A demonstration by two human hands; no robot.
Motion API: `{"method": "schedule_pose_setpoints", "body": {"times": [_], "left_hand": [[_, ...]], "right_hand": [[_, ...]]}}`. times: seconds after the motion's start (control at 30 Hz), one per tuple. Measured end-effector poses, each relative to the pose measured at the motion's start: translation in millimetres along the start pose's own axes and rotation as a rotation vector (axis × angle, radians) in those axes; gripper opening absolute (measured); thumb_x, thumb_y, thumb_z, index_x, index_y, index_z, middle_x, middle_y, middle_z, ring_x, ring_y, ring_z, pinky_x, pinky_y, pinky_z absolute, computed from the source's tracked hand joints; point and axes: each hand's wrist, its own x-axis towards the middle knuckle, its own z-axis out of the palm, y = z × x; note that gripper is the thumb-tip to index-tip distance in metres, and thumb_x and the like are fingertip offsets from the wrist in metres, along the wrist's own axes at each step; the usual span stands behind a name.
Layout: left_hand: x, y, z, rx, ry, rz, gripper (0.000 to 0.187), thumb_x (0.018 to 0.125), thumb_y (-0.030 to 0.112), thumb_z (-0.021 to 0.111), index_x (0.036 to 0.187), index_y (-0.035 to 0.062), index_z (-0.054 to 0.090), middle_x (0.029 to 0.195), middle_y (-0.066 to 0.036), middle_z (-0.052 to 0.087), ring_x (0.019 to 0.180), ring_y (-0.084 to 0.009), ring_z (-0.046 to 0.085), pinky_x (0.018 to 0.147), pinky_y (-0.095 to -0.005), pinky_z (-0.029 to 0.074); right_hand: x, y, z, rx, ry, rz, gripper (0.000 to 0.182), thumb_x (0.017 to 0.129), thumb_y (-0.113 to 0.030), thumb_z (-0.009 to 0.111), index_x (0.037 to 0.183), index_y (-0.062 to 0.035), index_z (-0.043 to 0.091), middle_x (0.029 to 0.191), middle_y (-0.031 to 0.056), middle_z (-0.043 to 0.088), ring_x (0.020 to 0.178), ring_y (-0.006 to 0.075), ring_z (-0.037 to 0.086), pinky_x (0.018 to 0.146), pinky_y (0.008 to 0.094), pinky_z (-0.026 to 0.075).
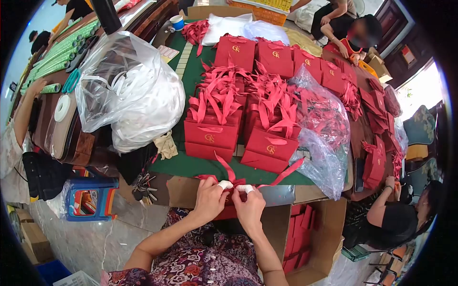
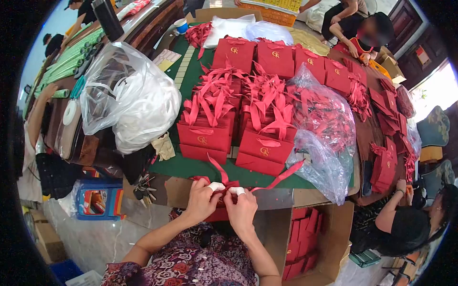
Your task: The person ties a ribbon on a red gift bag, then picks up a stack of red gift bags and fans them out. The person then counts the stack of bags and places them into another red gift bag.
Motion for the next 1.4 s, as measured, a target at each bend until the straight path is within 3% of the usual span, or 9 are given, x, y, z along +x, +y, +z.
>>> {"method": "schedule_pose_setpoints", "body": {"times": [0.17,0.27,0.33,0.43,0.8,0.9,1.03,1.2,1.4], "left_hand": [[1,8,0,0.029,0.018,0.055,0.020,0.078,0.008,0.071,0.098,0.0086,0.069,0.083,-0.010,0.063,0.079,-0.0276,0.055,0.073,-0.0399,0.040],[2,2,-2,-0.022,0.006,0.009,0.020,0.079,0.008,0.070,0.098,0.0078,0.068,0.081,-0.008,0.065,0.082,-0.0272,0.055,0.075,-0.0397,0.041],[3,-2,-4,-0.066,-0.008,-0.029,0.020,0.079,0.008,0.068,0.099,0.0074,0.067,0.079,-0.007,0.066,0.084,-0.0264,0.056,0.076,-0.0394,0.041],[5,-3,-6,-0.144,-0.039,-0.053,0.020,0.079,0.008,0.068,0.100,0.0080,0.067,0.082,-0.008,0.068,0.083,-0.0273,0.057,0.078,-0.0392,0.042],[3,-9,-3,-0.205,-0.072,-0.033,0.024,0.075,0.017,0.078,0.096,0.0091,0.069,0.077,-0.006,0.063,0.082,-0.0258,0.056,0.076,-0.0396,0.043],[0,-5,0,-0.112,-0.073,0.019,0.023,0.072,0.017,0.081,0.091,0.0089,0.070,0.076,-0.005,0.064,0.080,-0.0250,0.055,0.075,-0.0385,0.043],[-9,-6,5,-0.009,-0.026,0.167,0.019,0.071,0.015,0.080,0.086,0.0085,0.070,0.079,-0.005,0.065,0.078,-0.0240,0.055,0.074,-0.0379,0.042],[-12,-8,4,0.084,0.028,0.394,0.014,0.075,0.010,0.069,0.089,0.0071,0.070,0.087,-0.002,0.065,0.082,-0.0220,0.054,0.076,-0.0389,0.042],[-11,-11,4,0.111,0.076,0.450,0.021,0.069,0.008,0.074,0.089,0.0095,0.072,0.087,-0.001,0.066,0.083,-0.0226,0.056,0.078,-0.0385,0.042]], "right_hand": [[-1,-1,2,-0.006,-0.009,0.038,0.012,0.081,-0.012,0.073,0.088,-0.0039,0.068,0.082,0.0133,0.067,0.076,0.0330,0.064,0.069,0.0428,0.050],[-1,1,-2,0.086,-0.005,0.051,0.012,0.082,-0.008,0.074,0.090,-0.0020,0.067,0.079,0.0134,0.068,0.070,0.0260,0.068,0.064,0.0349,0.052],[-5,4,1,0.350,-0.021,0.160,0.014,0.085,-0.010,0.073,0.095,-0.0023,0.066,0.083,0.0148,0.069,0.075,0.0252,0.069,0.066,0.0340,0.053],[-7,8,0,0.138,-0.054,0.021,0.017,0.085,-0.010,0.070,0.101,-0.0046,0.064,0.085,0.0153,0.066,0.079,0.0329,0.065,0.070,0.0416,0.051],[16,-3,-29,0.127,-0.083,-0.096,0.011,0.084,-0.008,0.071,0.094,-0.0046,0.069,0.089,0.0123,0.064,0.083,0.0313,0.060,0.072,0.0403,0.048],[28,6,-35,0.101,-0.170,-0.154,0.009,0.085,-0.011,0.069,0.092,-0.0058,0.070,0.086,0.0120,0.062,0.085,0.0313,0.060,0.074,0.0410,0.048],[39,20,-39,-0.041,-0.473,-0.239,0.013,0.085,-0.016,0.071,0.096,-0.0091,0.072,0.086,0.0095,0.060,0.086,0.0297,0.058,0.077,0.0399,0.047],[51,33,-39,0.012,-0.628,-0.260,0.020,0.085,-0.024,0.071,0.094,-0.0079,0.074,0.085,0.0123,0.059,0.087,0.0317,0.060,0.076,0.0405,0.048],[55,50,-25,0.424,-0.796,0.090,0.020,0.081,-0.025,0.076,0.095,-0.0114,0.077,0.078,0.0047,0.057,0.070,0.0170,0.059,0.065,0.0314,0.046]]}}
